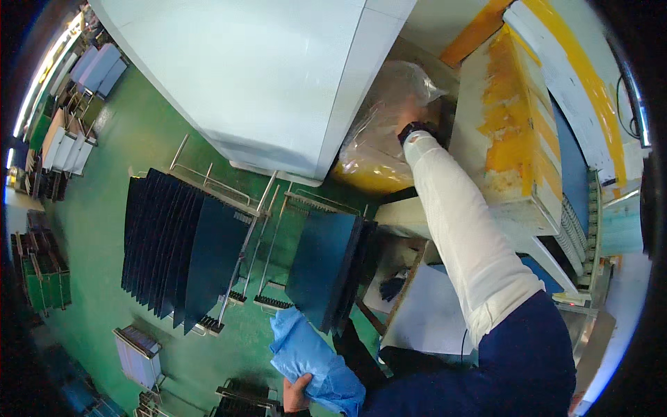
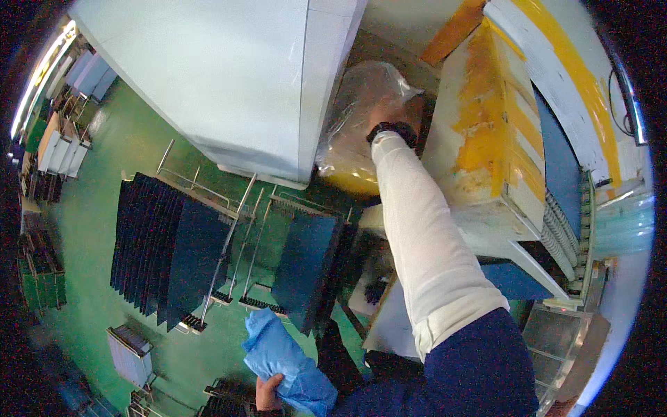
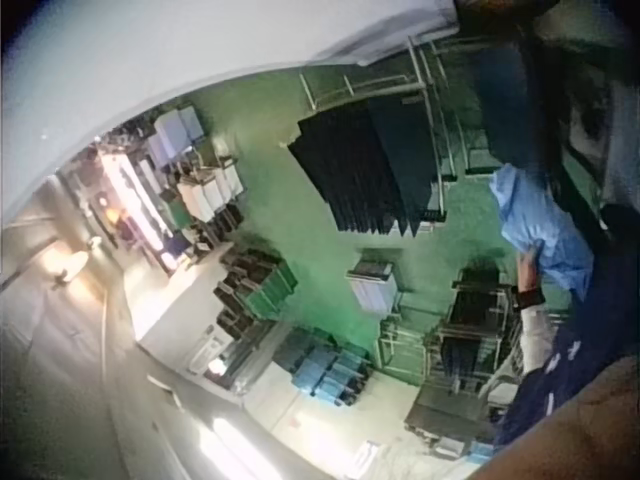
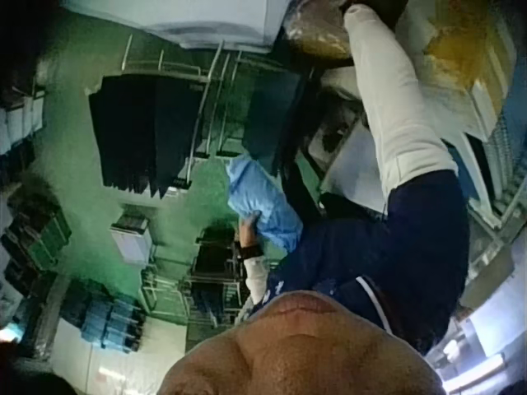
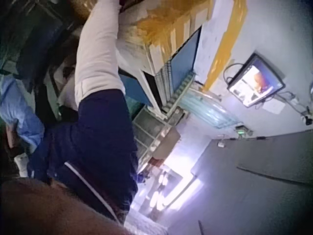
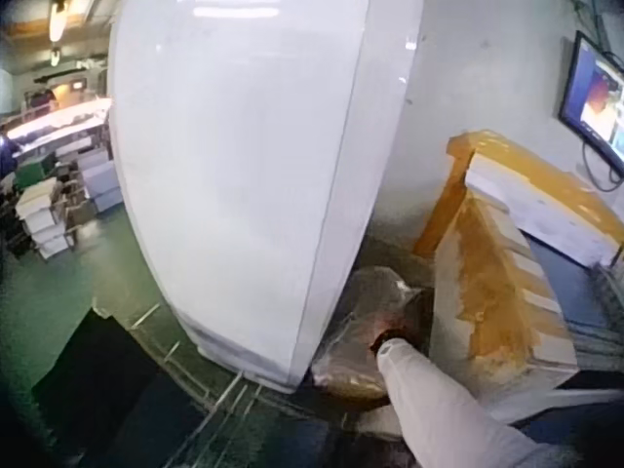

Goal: Removing metal sheets from a machine, inspecting them, and handling a blue uniform/garment.

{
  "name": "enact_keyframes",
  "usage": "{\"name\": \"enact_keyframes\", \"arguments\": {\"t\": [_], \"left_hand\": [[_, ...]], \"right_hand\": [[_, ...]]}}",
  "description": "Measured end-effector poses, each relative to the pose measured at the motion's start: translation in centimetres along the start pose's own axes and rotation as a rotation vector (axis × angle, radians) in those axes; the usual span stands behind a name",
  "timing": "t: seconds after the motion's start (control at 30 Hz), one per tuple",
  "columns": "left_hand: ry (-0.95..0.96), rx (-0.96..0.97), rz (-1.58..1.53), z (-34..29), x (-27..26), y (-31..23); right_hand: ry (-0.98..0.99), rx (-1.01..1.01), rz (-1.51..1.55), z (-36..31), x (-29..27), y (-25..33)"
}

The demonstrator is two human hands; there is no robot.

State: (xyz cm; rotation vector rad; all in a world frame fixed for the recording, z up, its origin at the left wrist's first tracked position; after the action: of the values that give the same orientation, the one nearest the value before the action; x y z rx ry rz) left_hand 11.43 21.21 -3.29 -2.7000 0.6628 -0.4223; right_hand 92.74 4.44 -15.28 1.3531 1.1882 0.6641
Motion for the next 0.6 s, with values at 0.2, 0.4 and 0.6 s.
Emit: {"name": "enact_keyframes", "arguments": {"t": [0.2, 0.4, 0.6], "left_hand": [[0.137, 0.115, 0.453, 4.4, -3.1, 3.5], [0.016, -0.006, 0.314, 2.8, -0.1, 1.1], [-0.075, -0.071, 0.229, 2.6, 1.0, 0.9]], "right_hand": [[-0.406, -0.25, -0.415, 7.6, -9.0, 9.4], [0.262, -0.038, -0.41, 7.6, -5.0, 2.9], [0.062, -0.169, -0.824, 5.0, -6.5, 3.4]]}}
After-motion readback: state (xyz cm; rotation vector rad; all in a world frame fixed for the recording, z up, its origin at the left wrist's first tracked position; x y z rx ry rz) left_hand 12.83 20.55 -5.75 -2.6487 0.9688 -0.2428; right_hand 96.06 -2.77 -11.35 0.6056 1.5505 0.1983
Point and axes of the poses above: each hand's wrist, its own z-axis towards the middle knuckle, its own x-axis out of the palm, y = z × x, the point moved 8 cm from there along z, towards the middle knuckle, and after that the axes turned 2 degrees about y, right-handed, at the moved point
